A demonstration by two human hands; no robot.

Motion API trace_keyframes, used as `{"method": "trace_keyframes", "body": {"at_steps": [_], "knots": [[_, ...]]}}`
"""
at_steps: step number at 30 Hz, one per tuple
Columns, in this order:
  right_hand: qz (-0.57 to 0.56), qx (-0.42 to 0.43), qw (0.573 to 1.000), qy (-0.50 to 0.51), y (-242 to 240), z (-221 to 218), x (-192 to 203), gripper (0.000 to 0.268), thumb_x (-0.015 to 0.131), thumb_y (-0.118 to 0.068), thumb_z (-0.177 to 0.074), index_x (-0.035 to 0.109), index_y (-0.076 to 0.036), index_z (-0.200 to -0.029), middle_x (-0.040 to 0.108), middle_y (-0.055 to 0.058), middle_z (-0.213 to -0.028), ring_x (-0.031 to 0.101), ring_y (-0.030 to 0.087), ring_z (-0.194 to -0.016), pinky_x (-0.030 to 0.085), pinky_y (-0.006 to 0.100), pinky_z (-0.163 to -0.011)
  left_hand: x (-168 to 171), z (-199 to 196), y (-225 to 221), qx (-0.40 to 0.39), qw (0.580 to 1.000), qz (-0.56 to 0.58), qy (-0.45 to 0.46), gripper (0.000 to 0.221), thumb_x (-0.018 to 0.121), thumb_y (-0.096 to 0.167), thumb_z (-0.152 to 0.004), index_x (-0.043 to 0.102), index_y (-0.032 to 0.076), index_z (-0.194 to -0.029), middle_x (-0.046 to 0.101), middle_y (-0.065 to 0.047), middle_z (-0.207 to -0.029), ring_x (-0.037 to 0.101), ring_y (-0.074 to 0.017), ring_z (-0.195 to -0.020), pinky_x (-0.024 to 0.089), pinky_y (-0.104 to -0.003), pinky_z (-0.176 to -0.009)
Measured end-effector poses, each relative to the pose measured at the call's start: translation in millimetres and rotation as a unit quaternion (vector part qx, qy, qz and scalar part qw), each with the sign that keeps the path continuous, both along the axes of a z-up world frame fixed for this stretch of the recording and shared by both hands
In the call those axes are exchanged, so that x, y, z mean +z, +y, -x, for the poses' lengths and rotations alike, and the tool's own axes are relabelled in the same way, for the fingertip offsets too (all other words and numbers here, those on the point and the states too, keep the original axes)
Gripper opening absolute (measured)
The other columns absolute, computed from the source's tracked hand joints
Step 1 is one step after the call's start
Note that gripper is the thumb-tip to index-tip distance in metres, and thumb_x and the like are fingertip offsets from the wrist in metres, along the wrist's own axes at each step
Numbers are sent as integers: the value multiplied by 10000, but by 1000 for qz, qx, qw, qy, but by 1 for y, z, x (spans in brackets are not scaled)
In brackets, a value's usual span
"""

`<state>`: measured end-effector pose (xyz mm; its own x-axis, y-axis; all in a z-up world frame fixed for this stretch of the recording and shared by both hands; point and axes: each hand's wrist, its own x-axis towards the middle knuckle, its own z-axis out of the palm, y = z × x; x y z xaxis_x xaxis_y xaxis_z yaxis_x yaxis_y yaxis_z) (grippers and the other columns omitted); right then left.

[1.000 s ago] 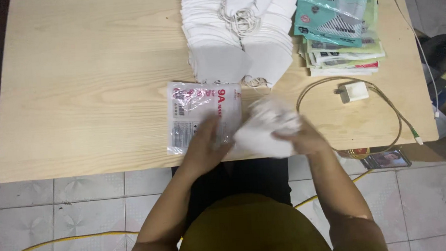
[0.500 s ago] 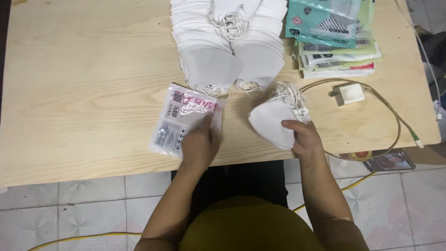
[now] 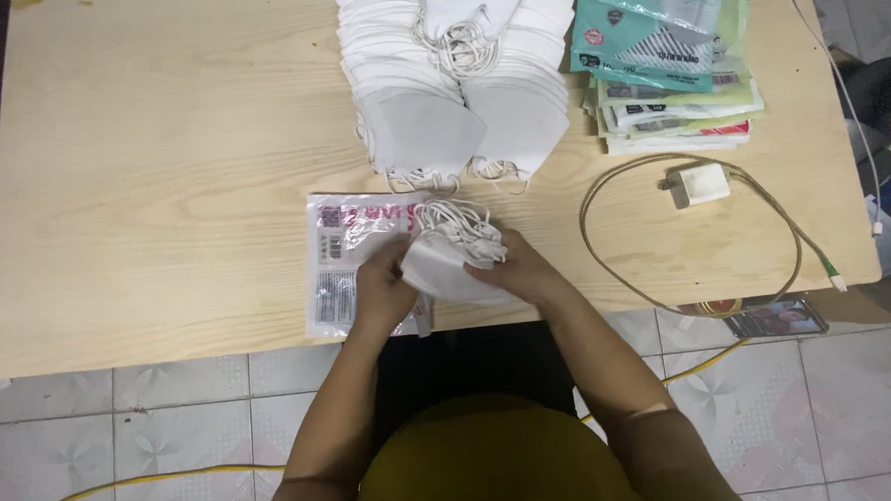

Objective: Packaging individual face masks into plastic bags at a manual workstation.

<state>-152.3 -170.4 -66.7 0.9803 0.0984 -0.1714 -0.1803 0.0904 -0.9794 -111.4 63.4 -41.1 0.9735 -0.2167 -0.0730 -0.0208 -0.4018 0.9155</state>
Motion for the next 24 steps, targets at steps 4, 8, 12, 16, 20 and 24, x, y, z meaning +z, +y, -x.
{"method": "trace_keyframes", "body": {"at_steps": [4,8,12,16,20,24], "knots": [[82,28,995,-54,12,-6,45,622,790,-25,-796,639,-58,-1398,606,225,-1427,497,412,-1372,413,549,-1143,-7,1,5,52,998,6,-23,197,673,237,-994,796,135,-1109,683,-100,-684,668,-198,-686,541,-346,-665],[275,71,953,-102,23,-8,60,611,745,-38,-785,611,-30,-1381,612,259,-1383,526,493,-1327,432,609,-1119,41,11,7,5,973,-151,-177,266,639,162,-973,743,31,-1180,723,-205,-814,716,-382,-783,558,-452,-663],[437,115,892,-16,45,-7,89,636,682,-125,-782,554,-84,-1403,603,261,-1343,627,500,-1190,513,598,-1044,27,21,19,-32,892,-382,-240,423,595,236,-928,659,57,-1306,711,-173,-820,732,-375,-688,580,-489,-584],[290,70,954,-5,47,-2,85,605,652,-103,-805,571,-10,-1397,609,357,-1314,571,578,-1204,483,658,-1031,30,27,12,-47,906,-360,-219,448,577,193,-931,620,23,-1343,706,-180,-777,735,-393,-668,580,-477,-568],[71,-11,996,52,55,1,23,519,753,-180,-903,650,-155,-1411,683,121,-1357,629,281,-1237,509,472,-1068,58,31,-6,-67,950,-242,-184,597,515,132,-968,384,13,-1538,720,-306,-830,728,-487,-734,568,-579,-631],[43,4,997,68,60,1,10,489,752,-241,-909,650,-183,-1384,682,72,-1310,646,234,-1183,512,430,-1040,44,44,-18,-76,933,-188,-297,564,481,181,-986,455,87,-1541,678,-224,-700,694,-423,-641,544,-505,-589]]}}
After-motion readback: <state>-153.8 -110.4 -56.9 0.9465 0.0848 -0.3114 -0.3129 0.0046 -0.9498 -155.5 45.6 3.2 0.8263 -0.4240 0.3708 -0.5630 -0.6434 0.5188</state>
